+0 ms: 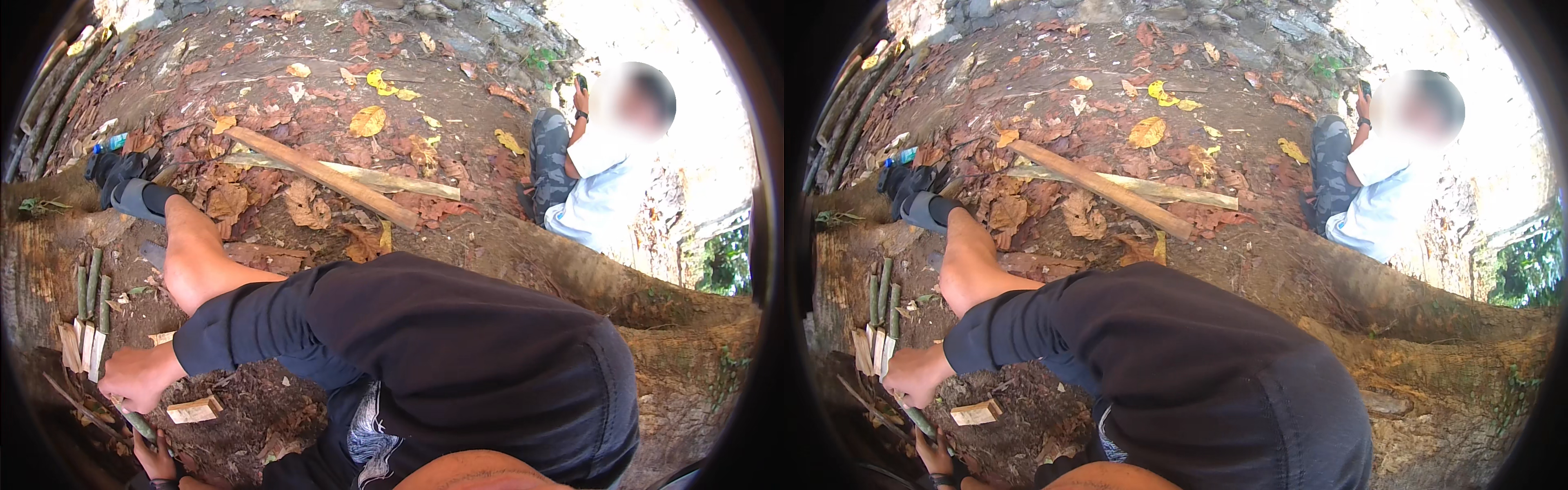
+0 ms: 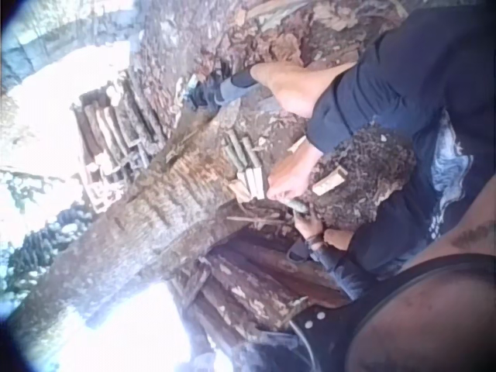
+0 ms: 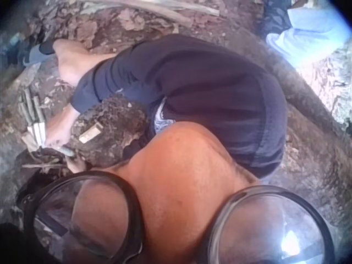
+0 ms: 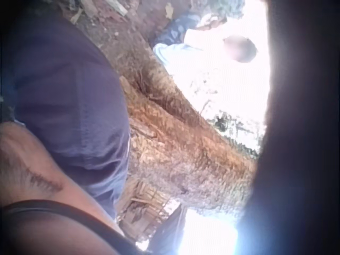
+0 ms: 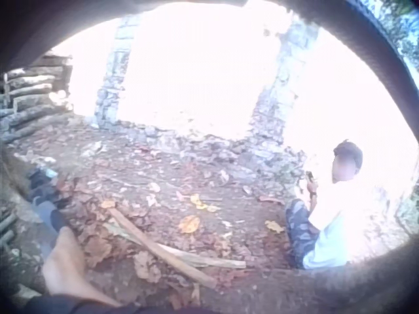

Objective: The person sits on the ground and uses a hand saw to cut a green wooden stick into smaller pieces. They hold the stick with one hand and saw with the other, periodically adjusting the wood's position to complete the cuts.

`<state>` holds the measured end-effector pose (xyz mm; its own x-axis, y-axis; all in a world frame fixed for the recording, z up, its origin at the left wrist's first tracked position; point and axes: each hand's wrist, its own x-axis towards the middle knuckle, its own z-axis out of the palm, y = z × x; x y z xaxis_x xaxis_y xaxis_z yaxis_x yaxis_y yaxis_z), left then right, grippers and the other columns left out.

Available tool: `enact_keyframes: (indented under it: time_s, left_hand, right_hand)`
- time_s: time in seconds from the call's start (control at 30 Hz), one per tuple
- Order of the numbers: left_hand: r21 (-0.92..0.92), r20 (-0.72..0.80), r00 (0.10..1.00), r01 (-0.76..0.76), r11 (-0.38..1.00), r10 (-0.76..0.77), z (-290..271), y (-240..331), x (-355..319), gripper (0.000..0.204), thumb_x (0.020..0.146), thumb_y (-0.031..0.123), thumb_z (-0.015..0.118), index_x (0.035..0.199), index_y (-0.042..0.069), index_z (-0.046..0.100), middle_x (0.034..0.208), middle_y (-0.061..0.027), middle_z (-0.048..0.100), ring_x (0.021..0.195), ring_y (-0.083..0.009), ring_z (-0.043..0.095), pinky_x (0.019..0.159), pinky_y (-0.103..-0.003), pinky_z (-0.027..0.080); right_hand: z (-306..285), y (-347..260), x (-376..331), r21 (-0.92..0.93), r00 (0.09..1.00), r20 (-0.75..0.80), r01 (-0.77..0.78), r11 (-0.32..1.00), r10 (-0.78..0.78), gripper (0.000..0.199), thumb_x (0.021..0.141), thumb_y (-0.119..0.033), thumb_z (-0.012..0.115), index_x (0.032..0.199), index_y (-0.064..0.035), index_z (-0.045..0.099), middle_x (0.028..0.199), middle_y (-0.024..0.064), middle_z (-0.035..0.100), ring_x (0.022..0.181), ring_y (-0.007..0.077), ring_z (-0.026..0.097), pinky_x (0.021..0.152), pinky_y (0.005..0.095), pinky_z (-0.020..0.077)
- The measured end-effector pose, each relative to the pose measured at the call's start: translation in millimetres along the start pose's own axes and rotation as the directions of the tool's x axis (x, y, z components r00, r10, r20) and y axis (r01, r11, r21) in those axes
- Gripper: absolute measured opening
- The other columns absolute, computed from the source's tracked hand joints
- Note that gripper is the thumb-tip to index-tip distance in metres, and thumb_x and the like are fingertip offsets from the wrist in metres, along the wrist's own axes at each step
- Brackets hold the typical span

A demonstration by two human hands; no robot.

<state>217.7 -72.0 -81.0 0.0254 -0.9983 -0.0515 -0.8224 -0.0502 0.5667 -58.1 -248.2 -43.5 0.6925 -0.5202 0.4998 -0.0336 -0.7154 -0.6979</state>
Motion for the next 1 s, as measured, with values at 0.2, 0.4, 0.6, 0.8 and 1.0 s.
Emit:
enact_keyframes:
  time_s: [0.2,0.4,0.6,0.8,1.0]
  left_hand:
    - [0.070,0.074,0.997,0.021,0.997,-0.026,-5,-1,9,0.054,0.099,0.008,0.074,0.145,-0.011,0.055,0.110,-0.0203,0.074,0.098,-0.0290,0.072,0.090,-0.043,0.056]
    - [-0.172,0.032,0.987,0.160,0.972,-0.157,-1,-22,6,0.047,0.101,0.011,0.073,0.142,-0.005,0.056,0.104,-0.0148,0.070,0.086,-0.0227,0.066,0.075,-0.040,0.055]
    - [-0.127,0.115,0.990,0.096,0.987,-0.081,2,-13,8,0.031,0.111,0.019,0.059,0.138,0.006,0.059,0.108,-0.0115,0.067,0.083,-0.0215,0.064,0.062,-0.035,0.053]
    - [-0.360,0.114,0.973,0.230,0.904,-0.201,-3,-32,8,0.035,0.104,0.000,0.068,0.138,0.005,0.058,0.111,-0.0123,0.067,0.082,-0.0175,0.065,0.059,-0.031,0.053]
    - [-0.117,0.084,0.995,0.067,0.991,-0.058,0,-19,3,0.043,0.104,-0.001,0.070,0.144,0.007,0.056,0.112,-0.0138,0.066,0.086,-0.0200,0.067,0.060,-0.032,0.056]
  right_hand:
    - [-16,-2,-8,0.044,0.998,-0.052,0.049,0.998,-0.047,0.033,0.076,-0.026,0.084,0.099,-0.0032,0.078,0.081,0.0209,0.075,0.083,0.0454,0.075,0.075,0.0565,0.0589]
    - [-13,-4,-6,0.035,0.999,-0.026,0.033,0.999,-0.033,0.031,0.073,-0.024,0.083,0.094,-0.0035,0.077,0.080,0.0206,0.074,0.083,0.0453,0.075,0.075,0.0568,0.0582]
    - [-12,1,-7,0.027,0.998,-0.051,0.039,0.999,-0.037,0.030,0.072,-0.024,0.084,0.093,-0.0036,0.077,0.079,0.0203,0.074,0.082,0.0454,0.074,0.074,0.0569,0.0574]
    - [-7,0,0,-0.007,0.999,0.045,-0.005,1.000,0.005,0.040,0.072,-0.027,0.083,0.108,-0.0083,0.080,0.090,0.0172,0.078,0.091,0.0408,0.076,0.079,0.0539,0.0589]
    - [-12,-1,-7,0.000,1.000,0.014,-0.001,1.000,0.001,0.037,0.073,-0.026,0.083,0.104,-0.0065,0.079,0.087,0.0187,0.077,0.088,0.0423,0.076,0.077,0.0550,0.0583]
